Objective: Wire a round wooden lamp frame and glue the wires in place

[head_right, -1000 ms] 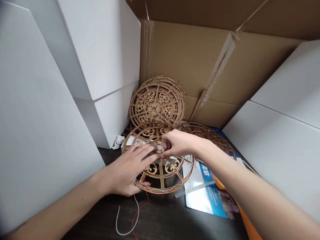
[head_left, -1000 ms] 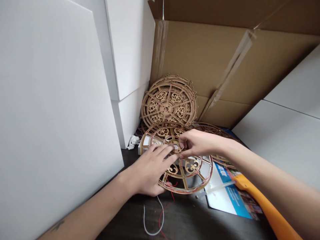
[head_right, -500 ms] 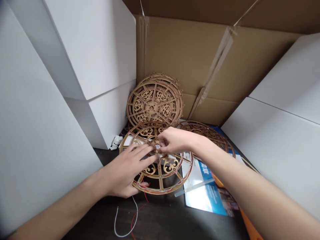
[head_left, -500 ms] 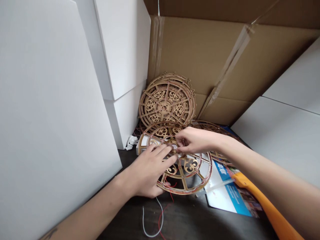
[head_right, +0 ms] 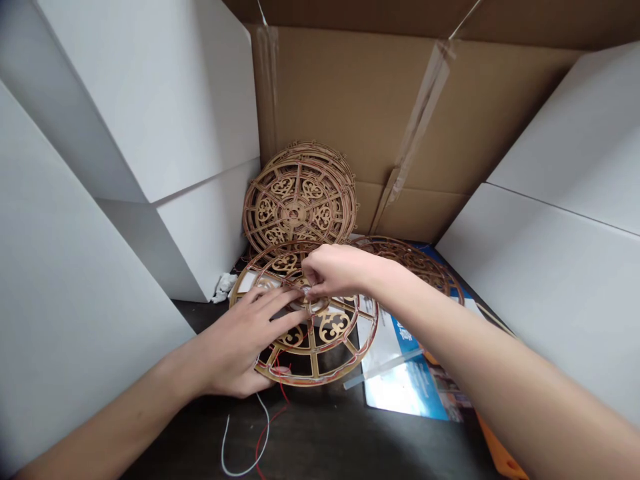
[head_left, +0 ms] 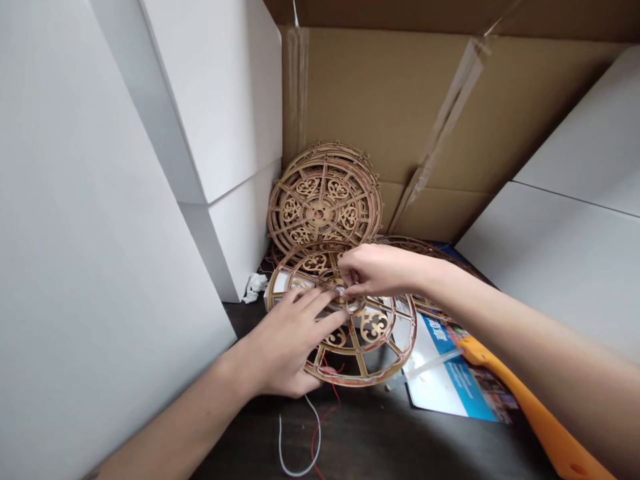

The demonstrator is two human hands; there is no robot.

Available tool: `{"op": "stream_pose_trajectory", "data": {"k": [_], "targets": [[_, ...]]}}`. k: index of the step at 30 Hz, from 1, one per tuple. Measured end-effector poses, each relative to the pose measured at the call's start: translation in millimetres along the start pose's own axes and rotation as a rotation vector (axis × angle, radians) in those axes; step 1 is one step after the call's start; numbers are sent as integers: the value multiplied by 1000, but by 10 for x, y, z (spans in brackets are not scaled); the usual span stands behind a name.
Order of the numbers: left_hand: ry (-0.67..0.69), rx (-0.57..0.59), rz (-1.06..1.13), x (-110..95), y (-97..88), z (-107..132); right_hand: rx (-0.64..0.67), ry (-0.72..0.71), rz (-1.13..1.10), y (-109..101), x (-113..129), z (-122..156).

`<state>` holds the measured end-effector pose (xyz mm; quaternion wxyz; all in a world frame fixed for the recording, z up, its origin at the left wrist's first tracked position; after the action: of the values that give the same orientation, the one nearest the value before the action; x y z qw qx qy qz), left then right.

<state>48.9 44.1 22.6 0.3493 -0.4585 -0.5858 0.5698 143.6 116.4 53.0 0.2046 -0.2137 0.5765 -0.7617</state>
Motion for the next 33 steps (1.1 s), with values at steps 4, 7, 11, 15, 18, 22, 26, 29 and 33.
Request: {"op": "stream_pose_trajectory", "data": {"k": [4, 7, 11, 15, 18, 22, 26, 29, 33], "targets": [[8, -2, -5, 0, 31, 2, 3, 4, 49, -13, 40, -28], [12, -3, -3, 1, 41, -3, 1, 6, 82, -18, 71, -32], [7, 14, -13, 0, 16, -34, 3, 23, 106, -27, 88, -24], [3, 19, 1, 2, -36, -71, 13, 40, 111, -35, 95, -26], [12, 10, 19, -5, -63, -82, 22, 45, 106, -31, 93, -32], [18, 23, 4, -3, -47, -82, 28, 65, 98, -21, 62, -27], [16, 38, 2, 5, -32, -89, 51, 85, 77, -5, 33, -19], [5, 51, 6, 10, -28, -95, 57, 90, 67, -30, 13, -31], [7, 48, 21, 3, -32, -87, 61, 75, 47, -85, -30, -74]]}}
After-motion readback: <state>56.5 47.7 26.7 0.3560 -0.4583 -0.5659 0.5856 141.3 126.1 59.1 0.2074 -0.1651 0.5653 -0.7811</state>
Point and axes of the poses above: each hand's wrist, its own z-axis away from the middle knuckle, its own y-axis out of the palm, x = y × z, the point moved 9 cm from there along -z, towards the middle knuckle, and after that the axes turned 4 degrees about x, right-handed, at the moved point
